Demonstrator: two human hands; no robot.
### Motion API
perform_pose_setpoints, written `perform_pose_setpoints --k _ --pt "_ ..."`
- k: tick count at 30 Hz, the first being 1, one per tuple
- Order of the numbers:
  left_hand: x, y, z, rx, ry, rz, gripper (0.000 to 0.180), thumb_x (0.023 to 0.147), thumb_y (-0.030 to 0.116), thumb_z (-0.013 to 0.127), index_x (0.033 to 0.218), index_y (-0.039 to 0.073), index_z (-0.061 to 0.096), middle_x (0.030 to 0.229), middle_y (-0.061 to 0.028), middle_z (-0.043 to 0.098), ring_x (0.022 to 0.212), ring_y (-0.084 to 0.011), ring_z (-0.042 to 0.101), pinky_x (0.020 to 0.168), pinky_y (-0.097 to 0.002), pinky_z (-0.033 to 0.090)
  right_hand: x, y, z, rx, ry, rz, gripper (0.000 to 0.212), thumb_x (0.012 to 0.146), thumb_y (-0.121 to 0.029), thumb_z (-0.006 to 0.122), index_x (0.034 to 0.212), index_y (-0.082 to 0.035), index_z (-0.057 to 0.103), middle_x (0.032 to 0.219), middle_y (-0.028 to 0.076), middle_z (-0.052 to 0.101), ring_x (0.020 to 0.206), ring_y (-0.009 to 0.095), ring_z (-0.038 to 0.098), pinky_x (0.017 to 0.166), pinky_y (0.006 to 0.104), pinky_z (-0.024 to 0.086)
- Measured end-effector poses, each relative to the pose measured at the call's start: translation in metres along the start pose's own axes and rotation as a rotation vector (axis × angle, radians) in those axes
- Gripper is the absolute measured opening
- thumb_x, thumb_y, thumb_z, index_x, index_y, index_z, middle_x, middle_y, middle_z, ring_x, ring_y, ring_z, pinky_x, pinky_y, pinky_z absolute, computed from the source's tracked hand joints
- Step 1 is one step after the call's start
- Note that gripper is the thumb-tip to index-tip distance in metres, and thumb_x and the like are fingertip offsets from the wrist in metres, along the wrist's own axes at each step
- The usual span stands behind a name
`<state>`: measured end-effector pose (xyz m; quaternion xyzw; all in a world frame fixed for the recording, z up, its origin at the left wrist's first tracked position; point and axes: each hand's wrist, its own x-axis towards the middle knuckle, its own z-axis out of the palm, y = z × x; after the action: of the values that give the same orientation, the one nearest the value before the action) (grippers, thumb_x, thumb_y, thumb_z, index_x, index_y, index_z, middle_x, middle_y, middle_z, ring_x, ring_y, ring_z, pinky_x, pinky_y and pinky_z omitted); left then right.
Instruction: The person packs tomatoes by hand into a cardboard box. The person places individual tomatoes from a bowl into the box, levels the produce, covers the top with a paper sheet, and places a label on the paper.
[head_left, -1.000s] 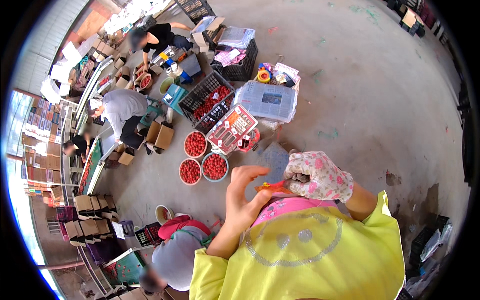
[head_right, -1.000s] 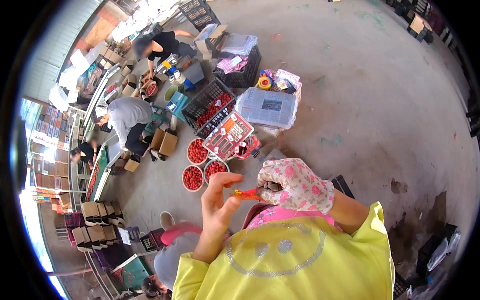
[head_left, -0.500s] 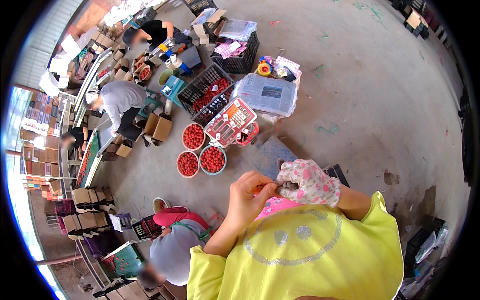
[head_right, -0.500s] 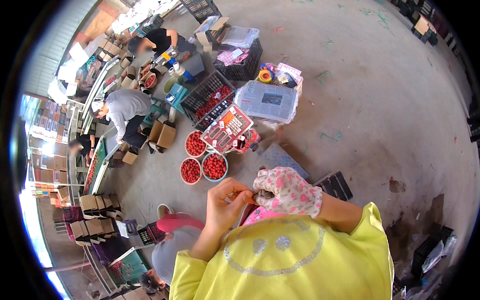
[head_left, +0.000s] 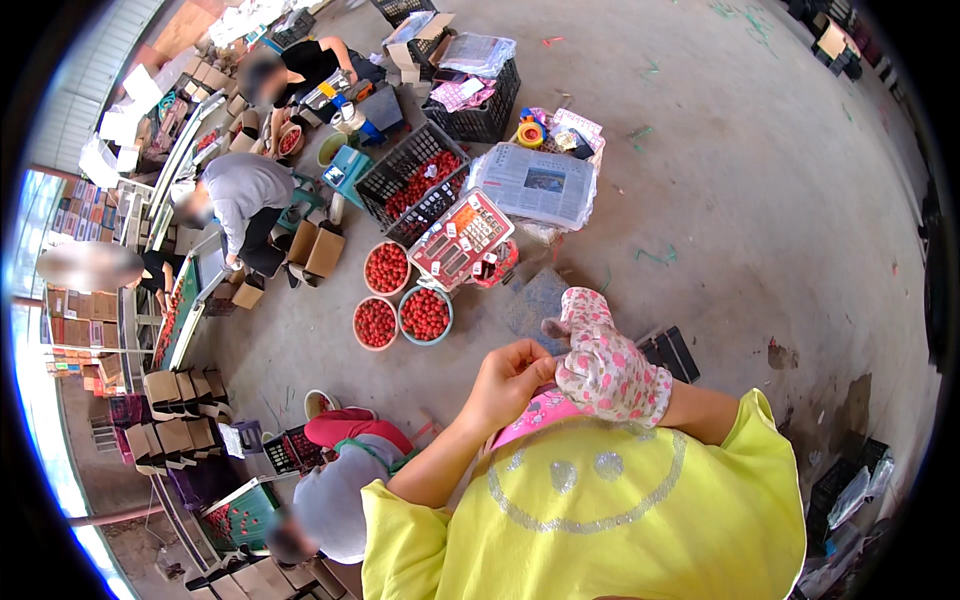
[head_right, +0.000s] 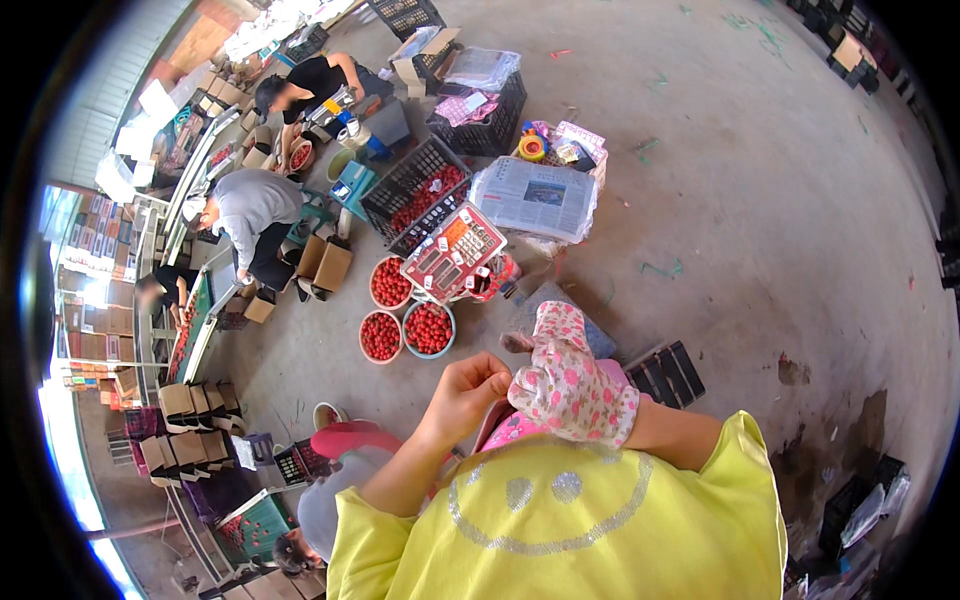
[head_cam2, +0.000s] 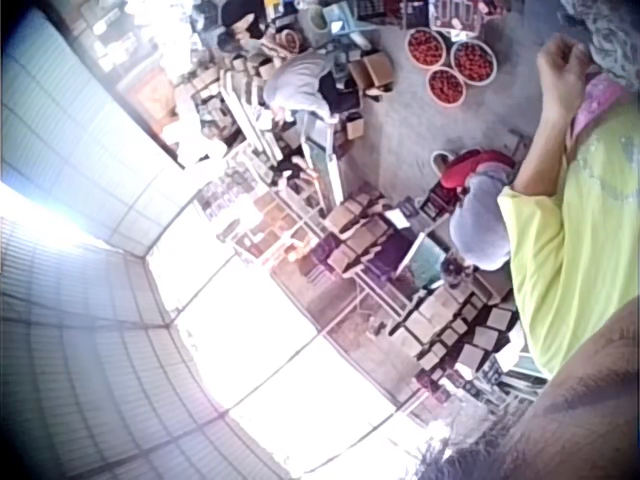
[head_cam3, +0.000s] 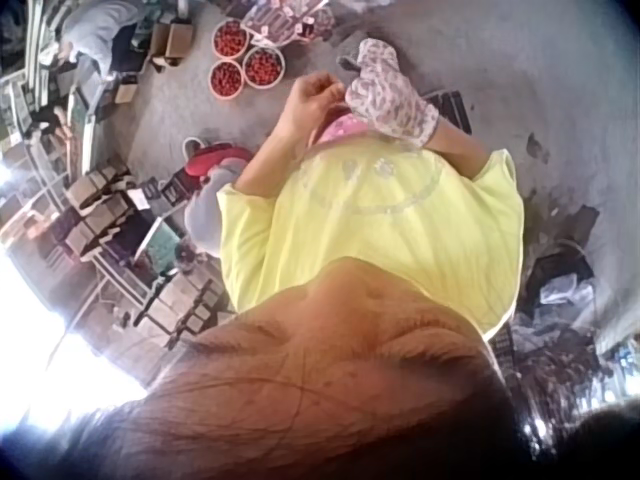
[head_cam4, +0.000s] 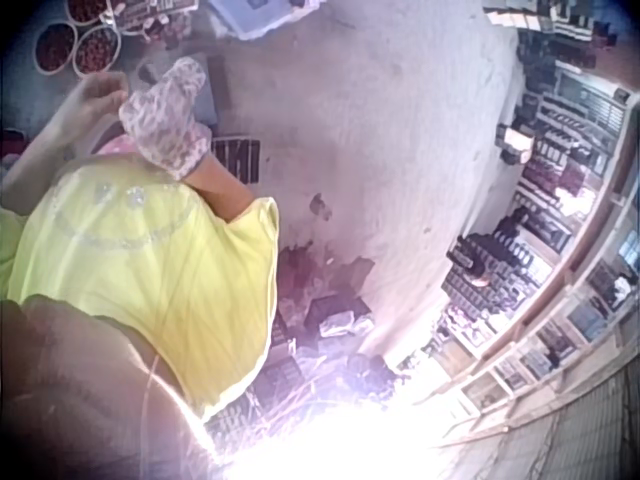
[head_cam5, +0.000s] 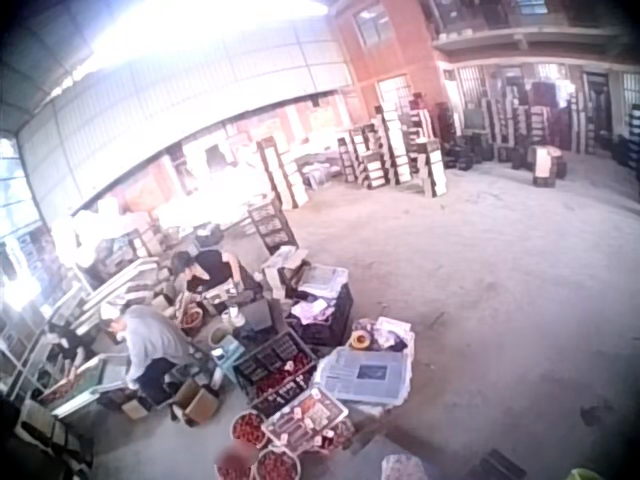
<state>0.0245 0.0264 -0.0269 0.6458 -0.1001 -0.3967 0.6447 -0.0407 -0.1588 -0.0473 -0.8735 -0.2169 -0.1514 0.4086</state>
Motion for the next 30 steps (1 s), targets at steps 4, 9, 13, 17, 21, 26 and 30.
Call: perform_pose_setpoints --k 4,9,13,17,21,26,30 --pt "-0.007 0.010 0.005 0.047 0.029 -0.046 0.017 0.093 0.012 0.062 0.093 -0.004 0.059 0.085 -0.0041 0.064 0.075 -0.0080 0.059 0.068 -0.0229 0.048 0.009 -0.006 -0.012 0.129 0.004 0.083 0.016 0.073 -0.007 0.069 0.088 -0.006 0.064 0.085 0.012 0.060 0.083 0.031 0.059 0.072 0.0401 0.047" --pt "-0.017 0.017 0.008 0.294 0.026 -0.046 0.011 0.086 0.006 0.065 0.087 -0.004 0.065 0.075 -0.0027 0.065 0.071 -0.0077 0.059 0.066 -0.0234 0.049 0.006 -0.010 -0.024 0.310 -0.193 0.270 0.011 0.074 -0.013 0.071 0.081 -0.007 0.065 0.076 0.010 0.060 0.071 0.029 0.060 0.064 0.0404 0.047" --pt "-0.020 0.018 0.009 0.473 -0.005 0.018 0.007 0.080 0.003 0.065 0.080 -0.004 0.066 0.068 -0.0016 0.063 0.066 -0.0056 0.054 0.062 -0.0229 0.046 0.003 -0.014 -0.023 0.273 -0.268 0.198 0.014 0.074 -0.017 0.071 0.084 -0.008 0.065 0.079 0.008 0.061 0.076 0.028 0.061 0.069 0.0401 0.047" --pt "-0.023 0.010 0.007 0.361 -0.110 -0.064 0.004 0.078 0.001 0.066 0.079 -0.003 0.066 0.069 0.0008 0.062 0.063 -0.0045 0.049 0.058 -0.0226 0.042 -0.008 -0.010 -0.013 0.301 -0.284 0.075 0.017 0.074 -0.017 0.071 0.086 -0.008 0.065 0.082 0.008 0.061 0.080 0.028 0.061 0.071 0.0406 0.047" --pt "-0.022 0.002 0.007 0.240 -0.130 -0.140 0.003 0.078 0.000 0.066 0.076 -0.001 0.064 0.070 0.0021 0.061 0.063 -0.0041 0.049 0.057 -0.0215 0.040 -0.017 -0.009 -0.001 0.235 -0.197 -0.004 0.017 0.073 -0.016 0.071 0.085 -0.006 0.064 0.083 0.009 0.061 0.079 0.028 0.059 0.072 0.0410 0.046" --pt "-0.020 -0.003 0.008 0.125 -0.089 -0.189 0.005 0.079 0.000 0.064 0.076 -0.002 0.061 0.072 -0.0006 0.061 0.063 -0.0055 0.051 0.058 -0.0206 0.042 -0.023 -0.009 0.001 0.056 -0.228 -0.060 0.026 0.072 -0.015 0.069 0.097 -0.007 0.066 0.104 0.016 0.062 0.103 0.037 0.057 0.091 0.0446 0.046" --pt "-0.017 -0.006 0.005 0.003 -0.123 -0.320 0.005 0.080 -0.002 0.063 0.076 -0.002 0.060 0.072 -0.0014 0.060 0.066 -0.0066 0.054 0.062 -0.0213 0.045 -0.020 -0.016 0.005 0.303 -0.113 0.113 0.017 0.072 -0.012 0.068 0.087 -0.006 0.062 0.095 0.014 0.060 0.091 0.035 0.054 0.083 0.0439 0.042"
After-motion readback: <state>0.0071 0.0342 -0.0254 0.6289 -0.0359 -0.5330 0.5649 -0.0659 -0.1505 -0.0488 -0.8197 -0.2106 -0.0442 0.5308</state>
